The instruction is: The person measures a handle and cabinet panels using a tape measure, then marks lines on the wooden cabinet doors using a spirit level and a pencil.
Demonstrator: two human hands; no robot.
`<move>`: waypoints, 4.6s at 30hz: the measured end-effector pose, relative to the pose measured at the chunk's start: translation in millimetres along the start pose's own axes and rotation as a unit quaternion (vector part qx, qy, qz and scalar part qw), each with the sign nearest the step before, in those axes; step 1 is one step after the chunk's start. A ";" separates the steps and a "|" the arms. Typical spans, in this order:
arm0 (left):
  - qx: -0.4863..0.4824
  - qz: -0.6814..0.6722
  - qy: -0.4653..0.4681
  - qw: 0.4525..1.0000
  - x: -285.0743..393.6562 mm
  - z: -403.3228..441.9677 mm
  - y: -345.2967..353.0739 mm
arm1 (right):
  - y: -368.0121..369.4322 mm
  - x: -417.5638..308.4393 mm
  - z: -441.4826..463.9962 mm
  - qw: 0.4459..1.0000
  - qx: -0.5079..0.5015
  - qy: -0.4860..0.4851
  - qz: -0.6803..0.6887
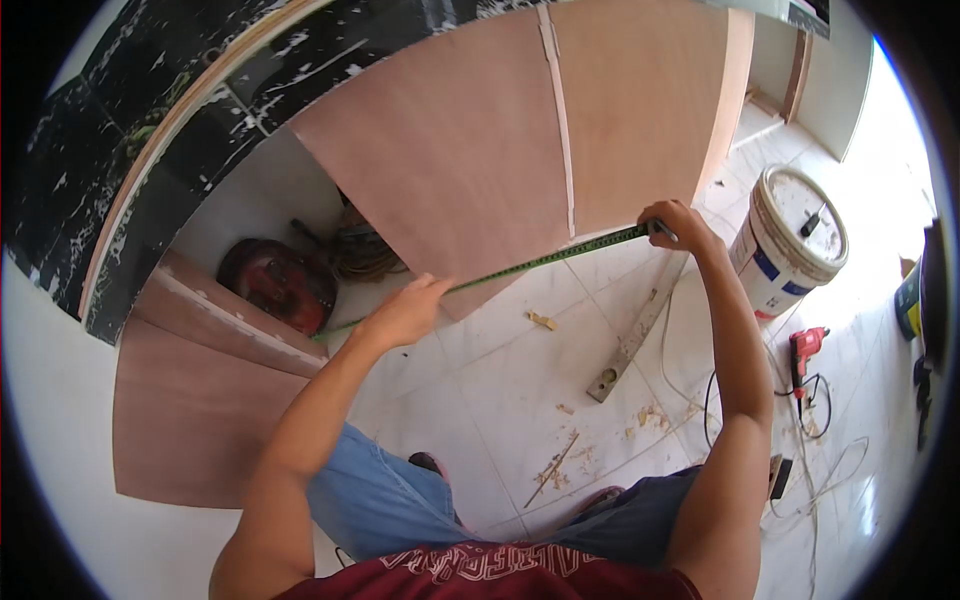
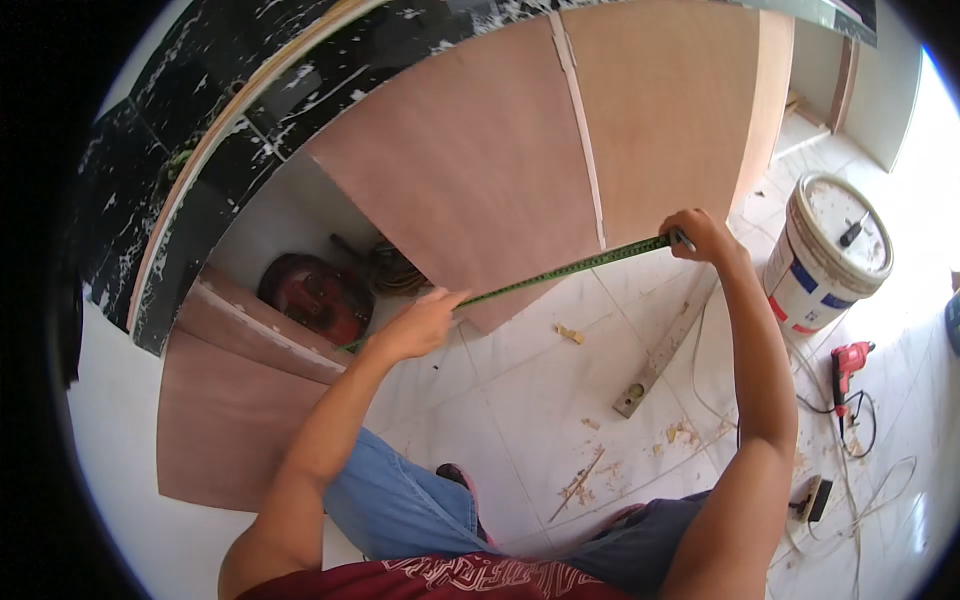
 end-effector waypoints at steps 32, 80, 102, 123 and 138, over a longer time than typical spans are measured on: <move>0.172 -0.725 -0.079 0.662 7.4 -3.4 44.3 | 142.1 -261.9 47.8 0.864 0.186 0.047 0.465; -0.015 0.612 0.081 0.787 -13.3 108.4 -5.6 | 191.1 -450.5 134.1 0.937 -0.001 -0.056 0.345; -0.014 0.618 0.054 0.784 -26.3 108.9 -54.0 | 223.5 -441.8 137.6 0.931 -0.040 -0.069 0.356; 0.047 0.631 0.038 0.774 -17.6 99.9 -159.6 | 314.0 -205.6 180.3 0.342 0.407 0.136 0.836; 0.040 0.637 0.052 0.768 -27.5 111.2 -156.1 | 323.9 -195.2 214.9 0.422 0.390 0.124 0.809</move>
Point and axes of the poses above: each hand's wrist, its own z-axis towards the middle knuckle, its own y-axis out of the palm, x = y × z, the point moved 10 cm from there along z, towards the middle knuckle
